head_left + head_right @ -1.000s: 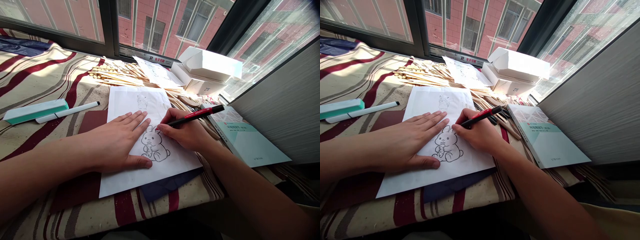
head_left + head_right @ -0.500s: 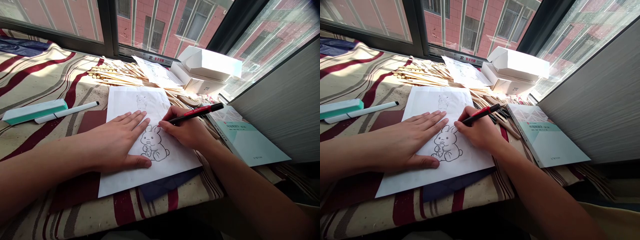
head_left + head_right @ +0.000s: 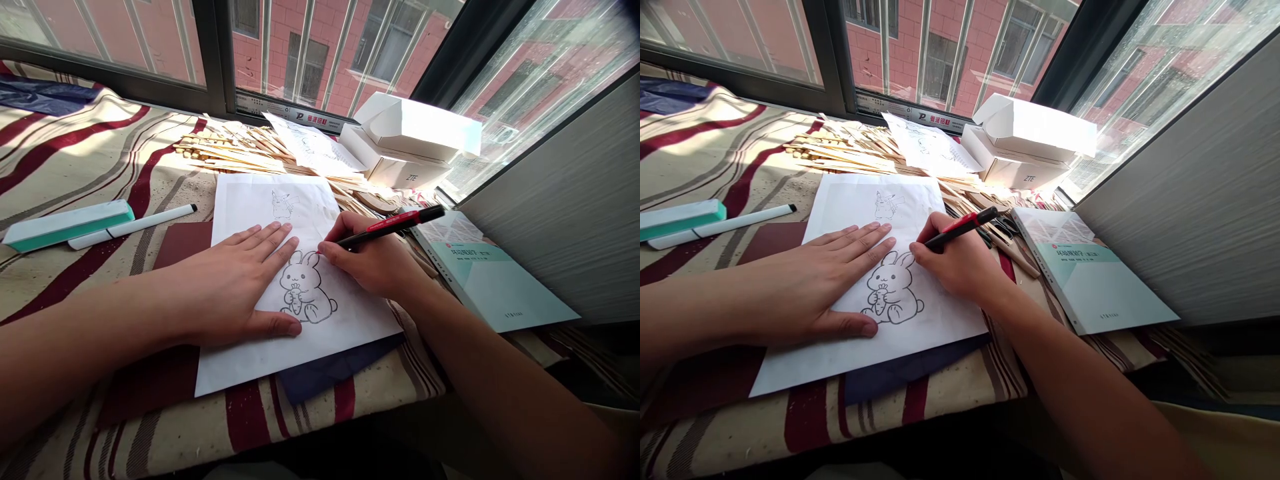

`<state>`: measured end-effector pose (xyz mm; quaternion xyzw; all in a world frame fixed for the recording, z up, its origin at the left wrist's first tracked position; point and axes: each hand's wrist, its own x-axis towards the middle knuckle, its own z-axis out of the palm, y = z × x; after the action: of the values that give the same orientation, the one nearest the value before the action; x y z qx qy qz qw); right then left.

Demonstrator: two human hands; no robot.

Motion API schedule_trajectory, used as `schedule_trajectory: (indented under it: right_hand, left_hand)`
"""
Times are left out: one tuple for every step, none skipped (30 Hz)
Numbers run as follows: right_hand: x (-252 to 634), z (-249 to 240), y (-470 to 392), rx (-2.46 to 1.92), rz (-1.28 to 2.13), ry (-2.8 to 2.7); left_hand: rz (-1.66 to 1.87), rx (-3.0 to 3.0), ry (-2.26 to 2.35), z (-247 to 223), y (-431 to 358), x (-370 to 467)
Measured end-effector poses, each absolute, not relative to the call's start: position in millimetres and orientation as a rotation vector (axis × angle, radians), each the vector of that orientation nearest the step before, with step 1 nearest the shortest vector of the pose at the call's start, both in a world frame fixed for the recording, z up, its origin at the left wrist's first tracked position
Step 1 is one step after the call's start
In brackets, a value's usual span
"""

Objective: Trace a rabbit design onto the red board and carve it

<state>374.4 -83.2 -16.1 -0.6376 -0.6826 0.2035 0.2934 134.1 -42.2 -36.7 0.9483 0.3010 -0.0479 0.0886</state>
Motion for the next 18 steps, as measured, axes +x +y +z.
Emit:
schedule_trajectory:
  right_hand:
    - [374.3, -16.5, -83.6, -1.659, 0.553, -1.807]
    - [374.2, -16.7, -84.0, -1.606, 0.576, -1.787]
    - [374.1, -16.8, -84.5, -1.555, 0.611, -1.763]
    - [374.0, -16.7, -84.9, -1.516, 0.651, -1.744]
    - [373.8, -16.4, -85.3, -1.496, 0.694, -1.739]
    - [373.7, -16.1, -85.5, -1.493, 0.731, -1.75]
    - [373.6, -15.7, -85.7, -1.499, 0.755, -1.774]
    - [373.5, -15.5, -85.7, -1.505, 0.766, -1.801]
    - [373.4, -15.2, -85.7, -1.505, 0.772, -1.821]
    - [373.4, -15.1, -85.7, -1.5, 0.775, -1.829]
    - [373.4, -14.9, -85.7, -1.497, 0.778, -1.828]
    - [373.4, -14.8, -85.8, -1.496, 0.78, -1.822]
    - [373.5, -14.7, -85.9, -1.496, 0.782, -1.821]
    - [373.6, -14.6, -86.1, -1.5, 0.784, -1.822]
    - [373.8, -14.6, -86.3, -1.503, 0.787, -1.824]
    - [374.0, -14.6, -86.5, -1.504, 0.791, -1.827]
    - [374.2, -14.7, -86.7, -1.505, 0.796, -1.829]
    - [374.3, -14.9, -86.7, -1.506, 0.802, -1.831]
  left_hand:
    - [-0.157, 2.817, 0.898, -35.7, -42.4, 134.6]
    - [-0.184, 2.807, 0.91, -33.9, -42.8, 135.3]
    - [-0.219, 2.796, 0.925, -31.4, -43.2, 136.1]
    - [-0.262, 2.783, 0.937, -28.8, -43.6, 136.9]
    - [-0.294, 2.774, 0.944, -26.7, -44.0, 137.4]
    - [-0.311, 2.769, 0.947, -25.5, -44.2, 137.6]
    - [-0.313, 2.769, 0.945, -25.7, -44.1, 137.2]
    - [-0.3, 2.774, 0.939, -27.4, -43.7, 136.2]
    - [-0.271, 2.785, 0.932, -30.5, -43.1, 134.8]
    - [-0.228, 2.801, 0.925, -34.5, -42.2, 133.1]
    - [-0.178, 2.821, 0.916, -38.8, -41.3, 131.4]
    - [-0.13, 2.839, 0.907, -42.6, -40.5, 130.1]
    - [-0.093, 2.852, 0.897, -45.2, -40.0, 129.2]
    - [-0.072, 2.857, 0.891, -46.2, -39.7, 129.1]
    - [-0.084, 2.853, 0.889, -45.5, -39.9, 129.7]
    - [-0.117, 2.843, 0.893, -43.2, -40.4, 130.9]
    - [-0.163, 2.827, 0.901, -39.7, -41.1, 132.5]
    - [-0.216, 2.808, 0.91, -35.8, -42.0, 134.3]
